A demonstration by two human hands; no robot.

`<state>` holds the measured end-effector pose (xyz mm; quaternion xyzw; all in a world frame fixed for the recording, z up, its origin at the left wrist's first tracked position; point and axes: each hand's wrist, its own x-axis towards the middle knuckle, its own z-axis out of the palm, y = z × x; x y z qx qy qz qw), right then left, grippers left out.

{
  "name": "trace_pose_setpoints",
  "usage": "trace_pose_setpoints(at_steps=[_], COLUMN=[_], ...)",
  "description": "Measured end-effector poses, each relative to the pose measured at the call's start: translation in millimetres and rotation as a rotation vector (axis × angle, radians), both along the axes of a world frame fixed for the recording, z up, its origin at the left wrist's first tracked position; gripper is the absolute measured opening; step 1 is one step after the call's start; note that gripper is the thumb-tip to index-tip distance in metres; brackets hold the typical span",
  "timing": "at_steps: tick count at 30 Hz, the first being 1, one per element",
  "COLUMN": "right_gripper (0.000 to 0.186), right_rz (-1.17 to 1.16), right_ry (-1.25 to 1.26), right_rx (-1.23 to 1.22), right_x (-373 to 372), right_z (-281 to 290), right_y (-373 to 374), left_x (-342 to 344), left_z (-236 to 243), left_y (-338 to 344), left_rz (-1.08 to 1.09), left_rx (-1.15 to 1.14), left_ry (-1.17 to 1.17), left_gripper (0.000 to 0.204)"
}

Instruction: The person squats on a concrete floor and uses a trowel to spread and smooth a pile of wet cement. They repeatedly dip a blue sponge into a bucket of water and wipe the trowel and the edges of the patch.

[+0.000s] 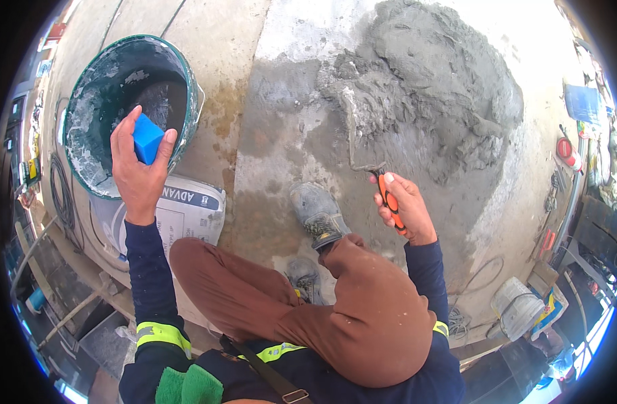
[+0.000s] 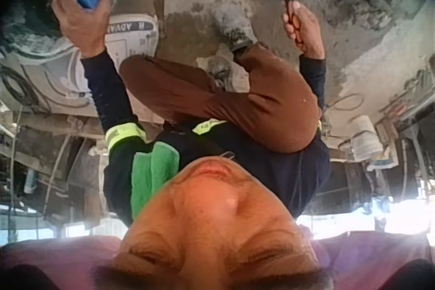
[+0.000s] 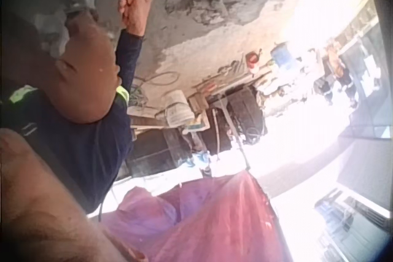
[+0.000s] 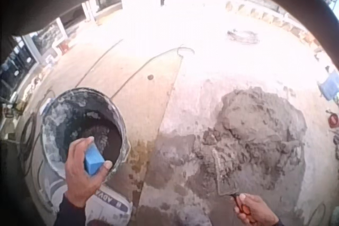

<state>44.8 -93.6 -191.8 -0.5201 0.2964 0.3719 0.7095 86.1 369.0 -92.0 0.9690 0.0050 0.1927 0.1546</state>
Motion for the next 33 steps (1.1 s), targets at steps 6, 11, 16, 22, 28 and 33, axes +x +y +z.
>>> trace_pose_setpoints(at_steps=[6, 11, 16, 22, 28, 33], right_gripper=[0.039, 0.042, 0.046, 0.042, 0.043, 0.046], right_rz=[0.128, 0.618, 1.023, 1.050, 0.754, 0.597], right_ry=[-0.122, -0.080, -0.572, -0.566, -0.538, -0.076], right_rx=[-0.142, -0.159, -0.324, -0.457, -0.699, -0.457], right_x=[0.3, -11.1, -46.0, -36.5, -14.5, -0.3], right_z=[-9.3, -22.8, -68.4, -70.9, -63.4, -1.2], right_y=[21.5, 53.6, 75.1, 55.2, -2.7, 7.8], left_x=[5.2, 5.0, 5.8, 5.6, 9.2, 3.6], left_z=[-1.7, -1.0, -2.1, -2.4, 2.0, -0.9], left_y=[-2.1, -0.8, 0.4, 2.3, -0.1, 0.1], left_rz=[-0.004, -0.003, -0.002, 0.009, -0.005, 0.008], left_rx=[0.009, 0.000, 0.026, 0.050, 0.059, 0.056], left_ry=[-0.026, -0.027, -0.045, -0.042, -0.034, -0.035], left_gripper=[0.062, 0.061, 0.062, 0.061, 0.062, 0.061])
